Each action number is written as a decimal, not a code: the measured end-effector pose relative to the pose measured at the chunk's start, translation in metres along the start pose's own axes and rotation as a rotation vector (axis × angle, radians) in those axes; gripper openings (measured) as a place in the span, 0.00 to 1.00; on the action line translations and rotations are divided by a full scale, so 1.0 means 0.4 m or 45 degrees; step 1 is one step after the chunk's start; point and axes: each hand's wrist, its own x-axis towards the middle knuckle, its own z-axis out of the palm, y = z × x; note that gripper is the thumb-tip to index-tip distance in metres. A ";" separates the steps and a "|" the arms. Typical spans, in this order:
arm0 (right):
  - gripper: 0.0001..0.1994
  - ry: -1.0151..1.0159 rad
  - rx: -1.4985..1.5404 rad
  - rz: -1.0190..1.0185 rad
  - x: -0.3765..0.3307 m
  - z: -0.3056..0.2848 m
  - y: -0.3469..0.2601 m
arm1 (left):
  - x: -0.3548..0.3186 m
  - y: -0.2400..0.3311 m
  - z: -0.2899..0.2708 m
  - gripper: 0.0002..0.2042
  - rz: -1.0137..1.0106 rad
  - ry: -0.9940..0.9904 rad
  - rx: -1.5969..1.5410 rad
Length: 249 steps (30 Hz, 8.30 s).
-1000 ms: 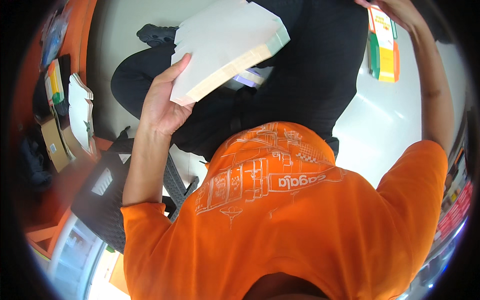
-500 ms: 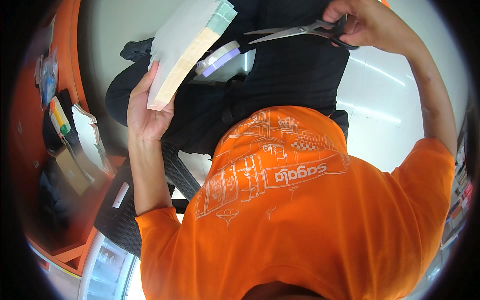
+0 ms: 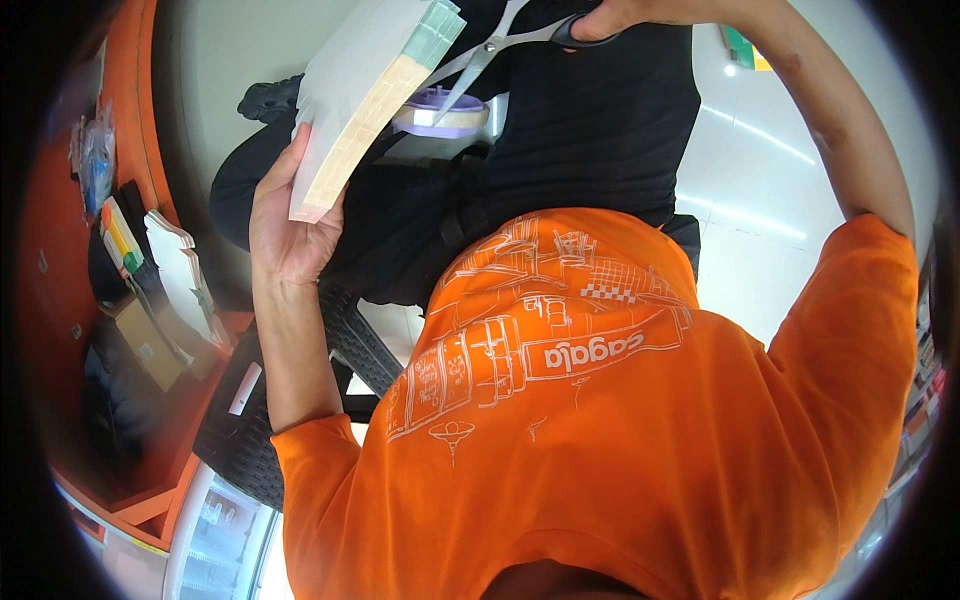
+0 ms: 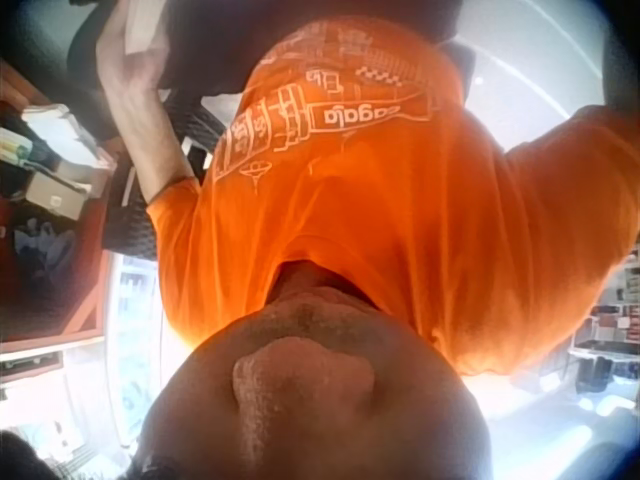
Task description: The person sits on the floor and assembles white paper boxes by folding the flaps and securing them with clear adhesive tape. They use scissors to cut the tape and handle multiple flat paper pieces, stacking the finished boxes.
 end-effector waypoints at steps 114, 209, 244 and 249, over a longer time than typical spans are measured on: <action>0.17 0.817 2.154 0.963 0.150 0.385 -0.343 | 0.016 -0.145 -0.025 0.27 0.474 0.151 0.455; 0.26 -0.057 -0.810 0.773 0.212 -0.131 0.092 | 0.008 0.045 -0.027 0.05 1.409 0.556 1.362; 0.30 0.359 0.706 0.271 0.269 0.024 0.090 | 0.088 0.015 0.093 0.14 0.744 -0.014 1.225; 0.24 0.243 1.106 -0.008 0.353 0.100 0.082 | 0.142 0.135 0.177 0.17 0.822 -0.011 1.332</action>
